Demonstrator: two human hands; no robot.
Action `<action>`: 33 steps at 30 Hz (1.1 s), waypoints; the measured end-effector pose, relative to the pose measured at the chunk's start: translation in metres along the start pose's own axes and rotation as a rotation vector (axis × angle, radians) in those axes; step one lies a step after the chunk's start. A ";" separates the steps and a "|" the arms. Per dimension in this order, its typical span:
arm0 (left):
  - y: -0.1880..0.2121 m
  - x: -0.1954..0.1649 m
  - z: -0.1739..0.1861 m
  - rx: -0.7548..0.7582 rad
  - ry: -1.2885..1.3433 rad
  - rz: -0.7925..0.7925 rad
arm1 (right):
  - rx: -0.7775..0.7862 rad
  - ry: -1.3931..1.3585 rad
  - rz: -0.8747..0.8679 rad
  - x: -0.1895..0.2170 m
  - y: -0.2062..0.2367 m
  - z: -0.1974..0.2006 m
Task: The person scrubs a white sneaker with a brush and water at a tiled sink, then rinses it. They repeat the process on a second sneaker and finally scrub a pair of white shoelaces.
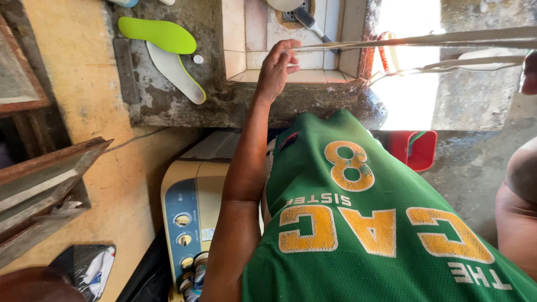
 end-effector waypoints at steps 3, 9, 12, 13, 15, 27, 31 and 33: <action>0.006 -0.017 -0.008 0.009 -0.287 -0.041 | 0.032 0.034 -0.032 0.006 -0.004 -0.016; 0.056 -0.113 -0.072 0.368 -0.052 -0.608 | 0.158 0.320 -0.120 -0.010 -0.029 -0.048; 0.075 -0.126 -0.130 0.520 -0.072 -0.658 | 0.159 0.331 -0.139 -0.016 -0.038 -0.048; 0.071 -0.124 -0.139 0.512 -0.116 -0.646 | 0.147 0.320 -0.138 -0.017 -0.040 -0.043; 0.062 -0.112 -0.134 0.463 -0.175 -0.593 | 0.069 0.226 -0.123 -0.015 -0.037 -0.024; 0.096 0.033 0.035 0.008 -0.528 0.031 | -0.618 -0.398 -0.434 -0.245 0.122 0.018; 0.086 0.063 0.037 -0.084 -0.859 0.103 | -0.434 0.011 -0.539 -0.299 0.132 -0.002; 0.082 0.074 0.034 -0.105 -0.982 0.063 | -0.386 0.380 -0.535 -0.288 0.129 0.009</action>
Point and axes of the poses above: each hand's wrist, its own y-axis away from the middle knuckle, its own z-axis out of the back of the hand, x = y × z, the point moved 9 cm from there along -y, towards the middle knuckle, and after that the axes turned 8 degrees about z, right-handed, at the moved point
